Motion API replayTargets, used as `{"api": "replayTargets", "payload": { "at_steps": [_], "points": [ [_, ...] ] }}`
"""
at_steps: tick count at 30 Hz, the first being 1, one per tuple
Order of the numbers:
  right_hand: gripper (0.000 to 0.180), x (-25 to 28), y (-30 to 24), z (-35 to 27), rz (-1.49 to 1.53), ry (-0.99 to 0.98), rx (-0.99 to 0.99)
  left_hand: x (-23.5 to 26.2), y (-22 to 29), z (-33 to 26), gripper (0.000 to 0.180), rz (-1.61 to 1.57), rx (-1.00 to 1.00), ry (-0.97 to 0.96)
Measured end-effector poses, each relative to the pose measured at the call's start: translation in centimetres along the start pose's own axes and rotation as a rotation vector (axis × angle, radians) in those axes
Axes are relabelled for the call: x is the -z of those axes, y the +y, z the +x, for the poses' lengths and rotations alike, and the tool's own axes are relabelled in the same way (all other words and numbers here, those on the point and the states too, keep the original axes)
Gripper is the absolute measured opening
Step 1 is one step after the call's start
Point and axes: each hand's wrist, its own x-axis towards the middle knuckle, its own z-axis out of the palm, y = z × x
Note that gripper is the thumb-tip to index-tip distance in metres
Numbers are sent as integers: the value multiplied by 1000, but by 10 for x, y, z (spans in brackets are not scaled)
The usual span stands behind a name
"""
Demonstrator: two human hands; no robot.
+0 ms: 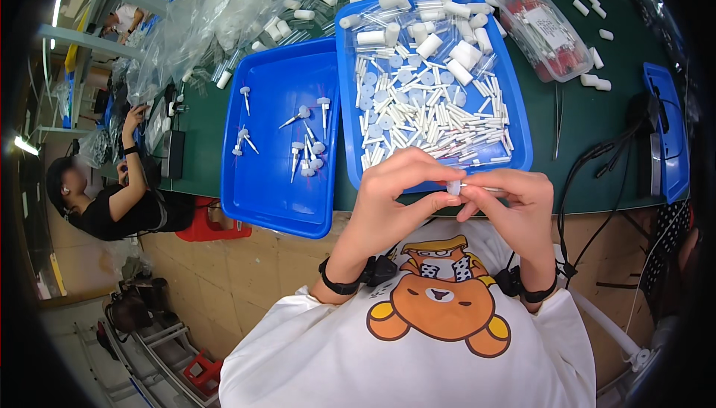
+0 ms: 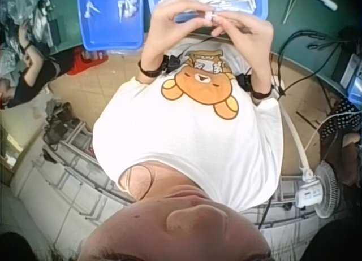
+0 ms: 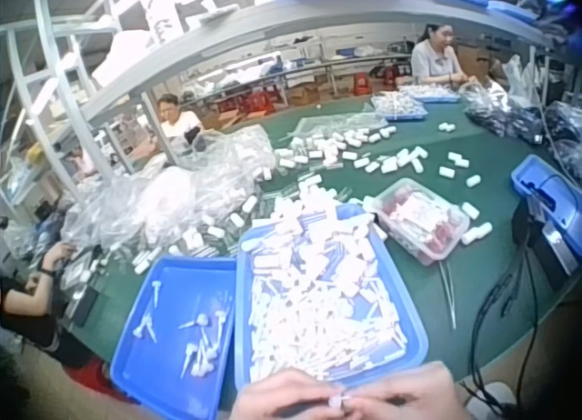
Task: Assembling small white plastic components by inserting a thin rod through a cylindrical piece and attaching a base.
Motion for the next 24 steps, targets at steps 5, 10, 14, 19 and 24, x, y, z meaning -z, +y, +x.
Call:
{"api": "replayTargets", "payload": {
  "at_steps": [5,10,14,19,24],
  "points": [
    [11,2,-2,3,289,-1,-329,-2,-7,3,28,16,-70,15],
    [12,8,7,4,365,-100,-411,4,-14,-2,30,-83,11,-77],
    [15,-2,10,7,336,-79,-374,4,-18,-4,30,-147,23,2],
    [19,-7,17,17,103,78,-220,30,-20,-14,31,-3,60,43],
    [19,11,36,30,-649,260,139,68,-27,-30,24,248,225,456]
  ]
}}
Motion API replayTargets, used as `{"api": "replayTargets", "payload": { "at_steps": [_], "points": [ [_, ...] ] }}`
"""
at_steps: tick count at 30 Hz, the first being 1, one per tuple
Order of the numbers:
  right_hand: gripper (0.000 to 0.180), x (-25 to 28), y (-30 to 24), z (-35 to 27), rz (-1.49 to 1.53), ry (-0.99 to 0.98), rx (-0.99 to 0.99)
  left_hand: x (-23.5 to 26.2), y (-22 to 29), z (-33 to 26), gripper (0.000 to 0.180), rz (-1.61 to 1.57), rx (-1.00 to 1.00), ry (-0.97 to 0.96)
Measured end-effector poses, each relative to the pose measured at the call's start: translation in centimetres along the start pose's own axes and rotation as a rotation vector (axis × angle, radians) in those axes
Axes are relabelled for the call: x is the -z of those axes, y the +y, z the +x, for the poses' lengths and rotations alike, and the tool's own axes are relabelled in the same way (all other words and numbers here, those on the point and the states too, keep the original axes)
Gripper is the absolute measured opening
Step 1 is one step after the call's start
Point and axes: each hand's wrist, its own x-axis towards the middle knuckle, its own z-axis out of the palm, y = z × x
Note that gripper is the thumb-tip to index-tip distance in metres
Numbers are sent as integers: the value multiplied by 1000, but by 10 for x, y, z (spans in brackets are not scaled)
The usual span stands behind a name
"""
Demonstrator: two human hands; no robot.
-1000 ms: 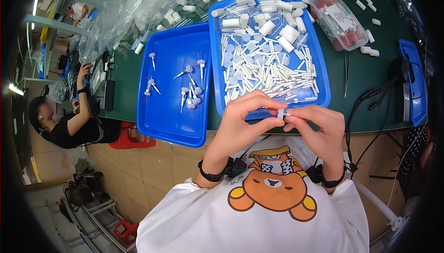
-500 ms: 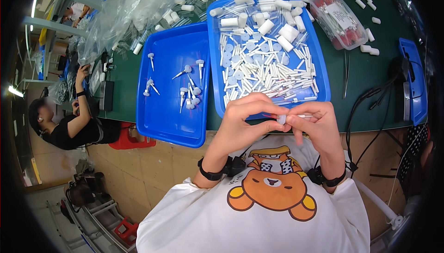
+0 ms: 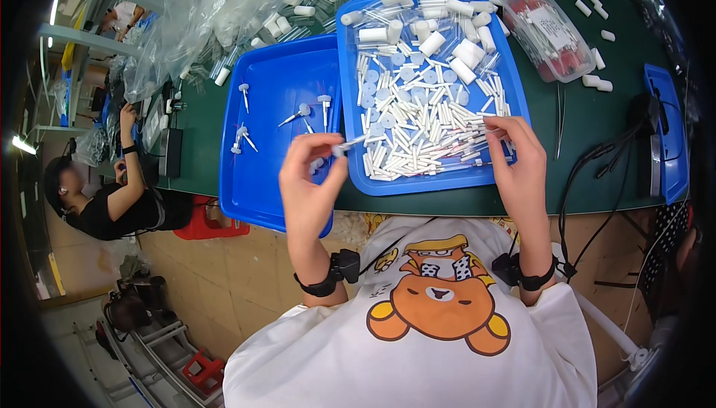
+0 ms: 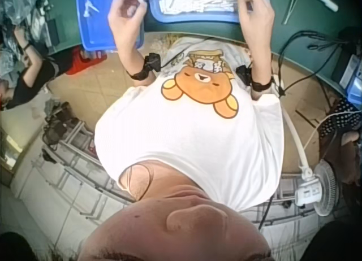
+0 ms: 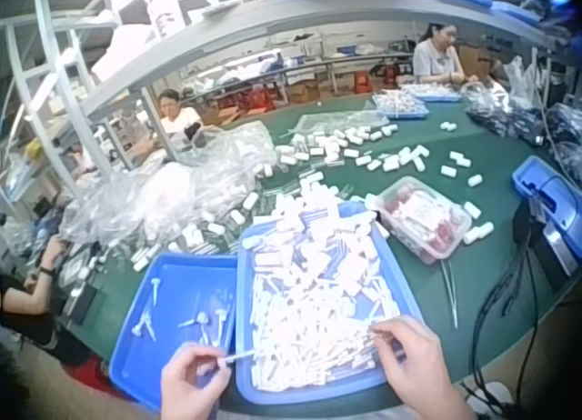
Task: Assembling small white plastic components by inserting a thin rod through a cylindrical piece and attaching a base.
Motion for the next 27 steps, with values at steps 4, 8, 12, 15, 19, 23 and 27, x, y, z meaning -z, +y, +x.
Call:
{"api": "replayTargets", "payload": {
  "at_steps": [4,8,12,15,19,23,27],
  "points": [
    [17,-4,9,7,-125,-84,59,27,-15,6,21,383,76,174],
    [15,-15,9,10,-248,-112,35,35,-24,3,21,586,191,183],
    [12,-19,11,11,-248,-93,40,15,-17,1,27,820,68,250],
    [10,-17,9,10,-211,-74,41,-8,-7,13,27,654,-72,198],
    [12,-9,4,9,-16,-65,30,-48,4,22,19,599,-195,41],
    [11,-7,1,5,166,-62,-55,-82,7,28,23,568,-288,-61],
    [11,-6,-4,2,261,-28,-151,-97,2,32,31,638,-340,-149]
  ]
}}
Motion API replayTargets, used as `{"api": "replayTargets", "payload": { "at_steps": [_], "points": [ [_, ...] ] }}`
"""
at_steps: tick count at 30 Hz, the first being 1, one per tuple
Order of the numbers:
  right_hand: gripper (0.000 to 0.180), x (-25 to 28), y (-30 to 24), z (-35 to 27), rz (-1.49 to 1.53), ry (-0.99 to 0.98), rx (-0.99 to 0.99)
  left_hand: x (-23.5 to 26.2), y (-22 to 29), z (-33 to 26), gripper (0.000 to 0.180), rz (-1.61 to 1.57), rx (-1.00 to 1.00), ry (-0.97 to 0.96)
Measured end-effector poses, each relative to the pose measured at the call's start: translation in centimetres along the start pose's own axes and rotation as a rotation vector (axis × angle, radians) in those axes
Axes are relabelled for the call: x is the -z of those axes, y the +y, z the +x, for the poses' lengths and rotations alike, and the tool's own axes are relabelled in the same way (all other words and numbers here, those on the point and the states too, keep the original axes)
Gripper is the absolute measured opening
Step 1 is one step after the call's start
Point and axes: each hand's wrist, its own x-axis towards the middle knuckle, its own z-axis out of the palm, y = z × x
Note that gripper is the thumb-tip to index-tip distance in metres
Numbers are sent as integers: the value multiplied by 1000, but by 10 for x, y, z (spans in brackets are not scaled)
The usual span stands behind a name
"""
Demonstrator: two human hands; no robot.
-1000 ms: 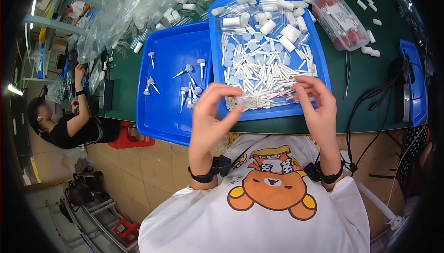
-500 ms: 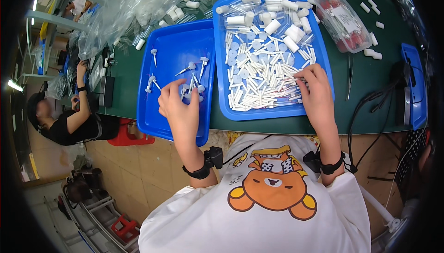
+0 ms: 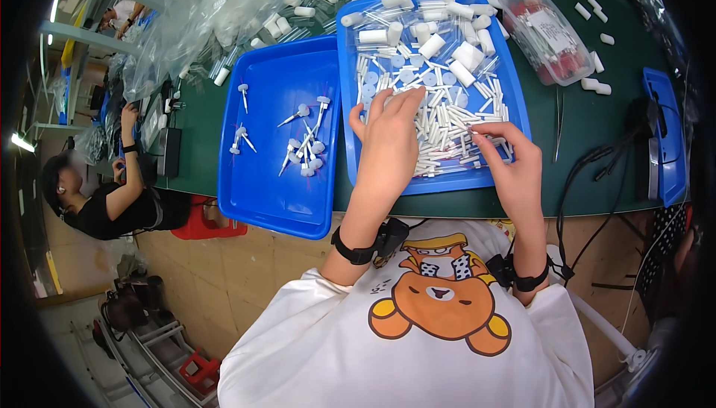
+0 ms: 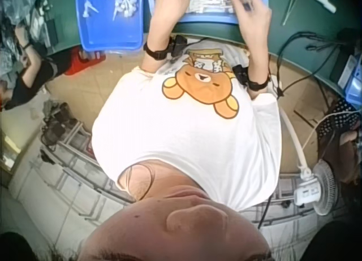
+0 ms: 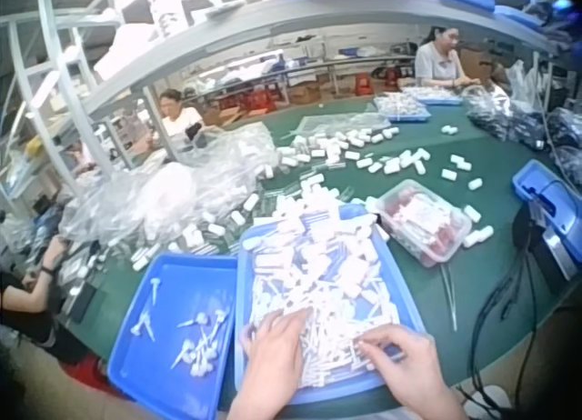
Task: Assembling small white plastic components by inserting a thin rod through a cylindrical piece and attaching a base.
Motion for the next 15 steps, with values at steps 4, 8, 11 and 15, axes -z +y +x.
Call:
{"api": "replayTargets", "payload": {
  "at_steps": [4,8,11,15],
  "points": [
    [12,4,-2,-1,-51,15,19,0,-1,1,30,-11,16,-18],
    [13,5,1,-2,-26,-16,21,2,-1,1,25,-38,9,-54],
    [13,3,4,-2,-5,-17,26,2,-1,2,23,-65,7,-50],
    [13,3,1,-2,12,-28,14,-1,-3,2,23,-48,43,-7]
  ]
}}
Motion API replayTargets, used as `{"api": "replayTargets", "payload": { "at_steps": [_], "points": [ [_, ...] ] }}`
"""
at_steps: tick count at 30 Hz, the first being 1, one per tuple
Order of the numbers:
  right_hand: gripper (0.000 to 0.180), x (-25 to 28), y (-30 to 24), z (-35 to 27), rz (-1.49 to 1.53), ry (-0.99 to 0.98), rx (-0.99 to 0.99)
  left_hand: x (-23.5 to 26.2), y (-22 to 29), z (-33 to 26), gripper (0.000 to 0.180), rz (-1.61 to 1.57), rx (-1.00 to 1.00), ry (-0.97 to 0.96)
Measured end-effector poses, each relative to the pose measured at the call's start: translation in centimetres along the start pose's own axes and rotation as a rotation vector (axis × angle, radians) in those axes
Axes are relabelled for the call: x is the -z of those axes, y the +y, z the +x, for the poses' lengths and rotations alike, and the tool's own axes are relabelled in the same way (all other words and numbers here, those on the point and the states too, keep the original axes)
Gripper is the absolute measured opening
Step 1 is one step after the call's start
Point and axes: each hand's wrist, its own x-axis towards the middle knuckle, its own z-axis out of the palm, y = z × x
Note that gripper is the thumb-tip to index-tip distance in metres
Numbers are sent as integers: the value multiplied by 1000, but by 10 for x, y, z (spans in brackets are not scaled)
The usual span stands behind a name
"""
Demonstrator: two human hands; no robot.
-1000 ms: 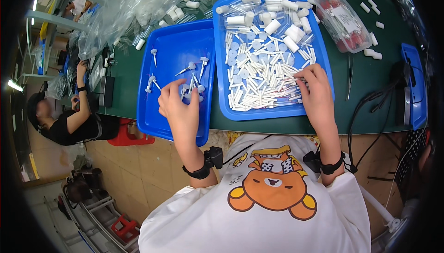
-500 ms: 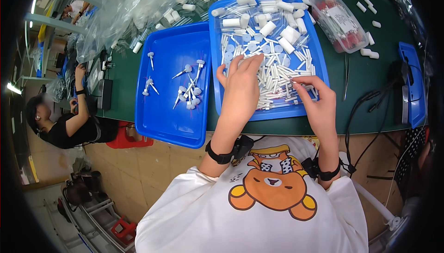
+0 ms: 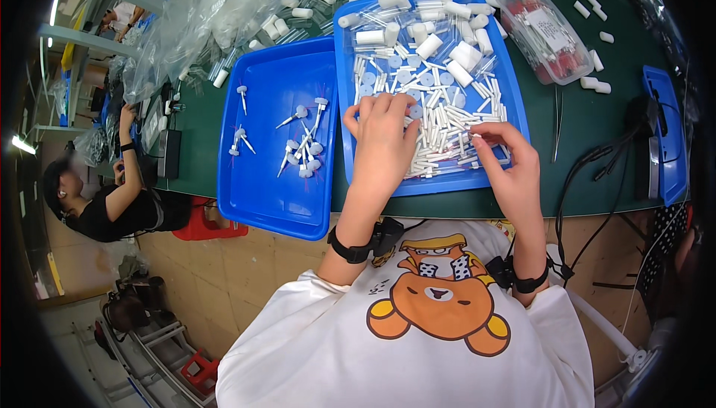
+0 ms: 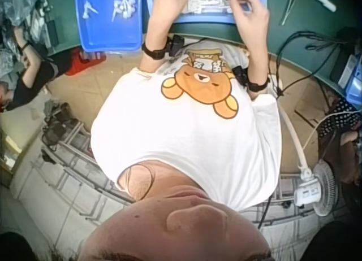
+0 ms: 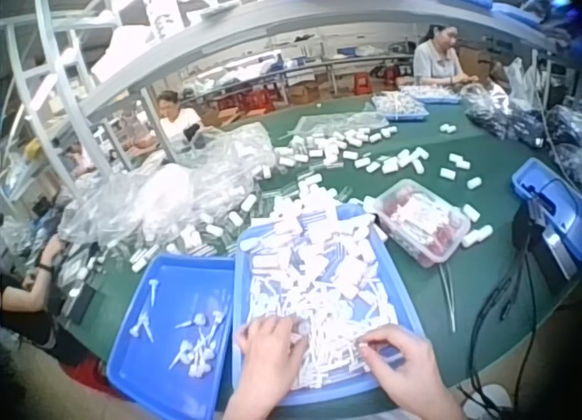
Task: Assembling small white plastic components by inserting a thin rod through a cylindrical piece and attaching a base.
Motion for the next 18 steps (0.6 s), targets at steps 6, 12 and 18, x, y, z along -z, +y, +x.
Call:
{"api": "replayTargets", "payload": {
  "at_steps": [6,12,18],
  "points": [
    [13,1,-1,0,-2,-29,4,-6,-6,0,23,7,21,32],
    [12,-1,-2,-1,-8,-33,16,2,-7,1,19,-75,-2,28],
    [13,1,-14,-2,-52,-22,87,19,11,3,23,-818,222,-80]
  ]
}}
